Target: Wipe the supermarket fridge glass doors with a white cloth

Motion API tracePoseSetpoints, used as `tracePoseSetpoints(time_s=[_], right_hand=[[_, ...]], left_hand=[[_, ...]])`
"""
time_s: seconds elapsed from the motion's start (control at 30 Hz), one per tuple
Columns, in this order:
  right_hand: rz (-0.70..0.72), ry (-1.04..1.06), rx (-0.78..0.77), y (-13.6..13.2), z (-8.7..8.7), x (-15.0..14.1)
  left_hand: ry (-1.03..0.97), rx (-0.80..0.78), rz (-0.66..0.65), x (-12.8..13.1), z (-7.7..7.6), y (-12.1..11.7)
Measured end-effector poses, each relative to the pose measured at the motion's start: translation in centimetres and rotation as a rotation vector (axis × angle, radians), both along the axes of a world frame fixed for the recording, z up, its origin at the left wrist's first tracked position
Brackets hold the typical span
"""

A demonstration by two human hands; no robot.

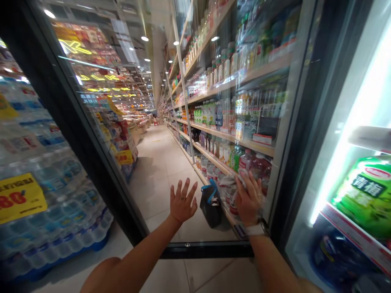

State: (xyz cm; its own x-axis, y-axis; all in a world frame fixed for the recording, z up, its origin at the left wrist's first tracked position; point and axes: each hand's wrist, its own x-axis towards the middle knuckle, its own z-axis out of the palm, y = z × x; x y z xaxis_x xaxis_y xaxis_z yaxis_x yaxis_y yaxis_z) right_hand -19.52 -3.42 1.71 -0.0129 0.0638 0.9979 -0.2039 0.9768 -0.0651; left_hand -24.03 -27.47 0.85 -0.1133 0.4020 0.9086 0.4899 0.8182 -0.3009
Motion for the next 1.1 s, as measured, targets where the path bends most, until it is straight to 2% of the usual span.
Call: tracePoseSetpoints(time_s=[0.13,0.23,0.3,0.37,0.4,0.5,0.6,0.7,0.8,0.9,1.0,1.1], right_hand=[[-0.033,0.075,-0.229,1.4,0.9,-0.1],[0.016,0.057,-0.259,-0.2,0.9,-0.1],[0.079,0.015,-0.186,-2.2,0.2,-0.1],[0.166,-0.046,-0.069,-4.4,-1.5,-0.1],[0.198,-0.078,-0.01,-5.5,-2.6,0.0],[0.363,-0.246,0.31,-7.9,-6.6,0.1],[0.475,-0.311,0.49,-9.0,-10.2,0.3],[0.537,-0.362,0.604,-9.1,-11.7,0.3],[0.524,-0.34,0.619,-8.4,-10.1,0.1],[0.435,-0.281,0.588,-6.8,-6.7,0.0],[0.257,-0.228,0.4,-4.3,-3.3,0.0],[0.1,-0.097,0.174,-1.4,-1.4,0.1]], left_hand=[[-0.001,-0.001,0.009,0.1,-0.2,0.0],[0.002,-0.002,0.002,0.3,-0.2,0.0],[0.002,-0.002,0.002,0.3,-0.3,0.0],[0.0,-0.004,0.004,0.4,-0.2,-0.1],[0.0,-0.008,0.003,0.3,-0.2,-0.1],[0.011,-0.026,-0.009,0.2,-0.1,-0.3],[0.032,-0.02,-0.01,0.1,0.0,-0.3],[0.034,-0.021,0.003,0.0,0.1,-0.1],[0.034,-0.023,0.009,-0.2,0.1,-0.1],[0.03,-0.02,0.007,-0.4,-0.1,-0.2],[0.008,-0.023,0.015,-0.5,-0.2,-0.2],[-0.003,-0.027,0.022,-0.5,-0.2,-0.2]])
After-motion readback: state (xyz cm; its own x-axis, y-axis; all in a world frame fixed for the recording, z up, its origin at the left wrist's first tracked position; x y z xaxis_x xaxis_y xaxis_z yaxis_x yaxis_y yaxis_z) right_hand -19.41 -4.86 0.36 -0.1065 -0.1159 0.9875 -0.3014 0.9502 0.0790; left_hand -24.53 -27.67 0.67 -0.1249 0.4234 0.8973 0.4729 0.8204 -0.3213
